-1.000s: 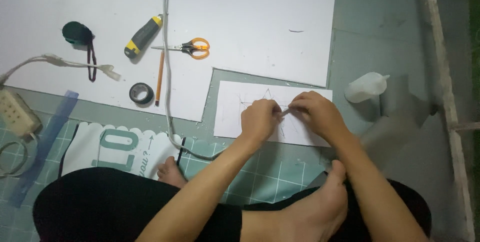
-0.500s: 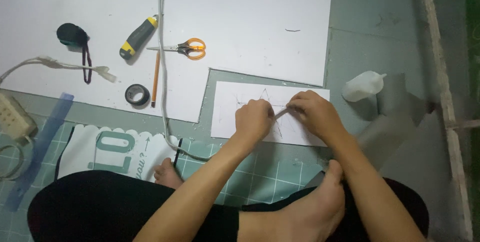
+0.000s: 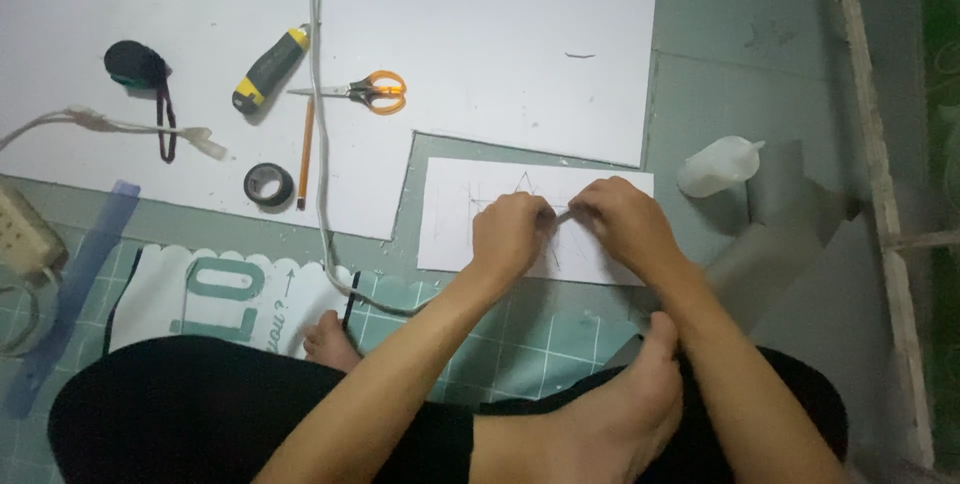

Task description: Applying liquid glue to a star-shaped paper template and carefully attaching a thin white strip along the lines.

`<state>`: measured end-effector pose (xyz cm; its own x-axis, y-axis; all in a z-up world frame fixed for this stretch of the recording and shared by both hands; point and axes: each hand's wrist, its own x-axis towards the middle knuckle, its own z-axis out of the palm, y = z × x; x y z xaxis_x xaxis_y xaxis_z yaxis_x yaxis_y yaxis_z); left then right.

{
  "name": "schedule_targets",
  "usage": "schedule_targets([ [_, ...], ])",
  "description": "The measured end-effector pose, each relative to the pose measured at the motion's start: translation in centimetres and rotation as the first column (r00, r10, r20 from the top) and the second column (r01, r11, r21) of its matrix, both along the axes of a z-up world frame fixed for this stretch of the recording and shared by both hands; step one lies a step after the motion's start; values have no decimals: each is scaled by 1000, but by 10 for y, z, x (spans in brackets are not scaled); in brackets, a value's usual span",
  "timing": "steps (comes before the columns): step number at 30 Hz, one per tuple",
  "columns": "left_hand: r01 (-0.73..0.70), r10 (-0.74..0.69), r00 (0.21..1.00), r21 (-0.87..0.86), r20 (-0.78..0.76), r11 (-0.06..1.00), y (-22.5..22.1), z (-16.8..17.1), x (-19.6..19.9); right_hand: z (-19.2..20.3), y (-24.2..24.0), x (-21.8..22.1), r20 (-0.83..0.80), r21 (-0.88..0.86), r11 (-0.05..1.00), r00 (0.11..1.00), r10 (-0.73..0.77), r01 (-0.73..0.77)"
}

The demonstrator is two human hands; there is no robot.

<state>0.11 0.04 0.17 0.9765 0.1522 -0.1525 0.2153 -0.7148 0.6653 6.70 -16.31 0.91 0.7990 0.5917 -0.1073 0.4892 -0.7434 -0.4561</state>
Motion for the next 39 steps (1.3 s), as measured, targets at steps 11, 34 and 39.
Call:
schedule_targets([
  [11, 56, -63, 997, 125, 52, 991, 8, -17, -29, 10, -11, -37, -80, 99, 941, 945, -318, 325],
  [34, -40, -179, 876, 439, 447, 897, 8, -15, -60, 2, -53, -40, -599, 195, 537, 533, -598, 821],
  [39, -199, -176, 728, 450, 663, 871, 12, 10, -71, 86, -22, -72, -800, 320, 497, 511, -315, 807],
])
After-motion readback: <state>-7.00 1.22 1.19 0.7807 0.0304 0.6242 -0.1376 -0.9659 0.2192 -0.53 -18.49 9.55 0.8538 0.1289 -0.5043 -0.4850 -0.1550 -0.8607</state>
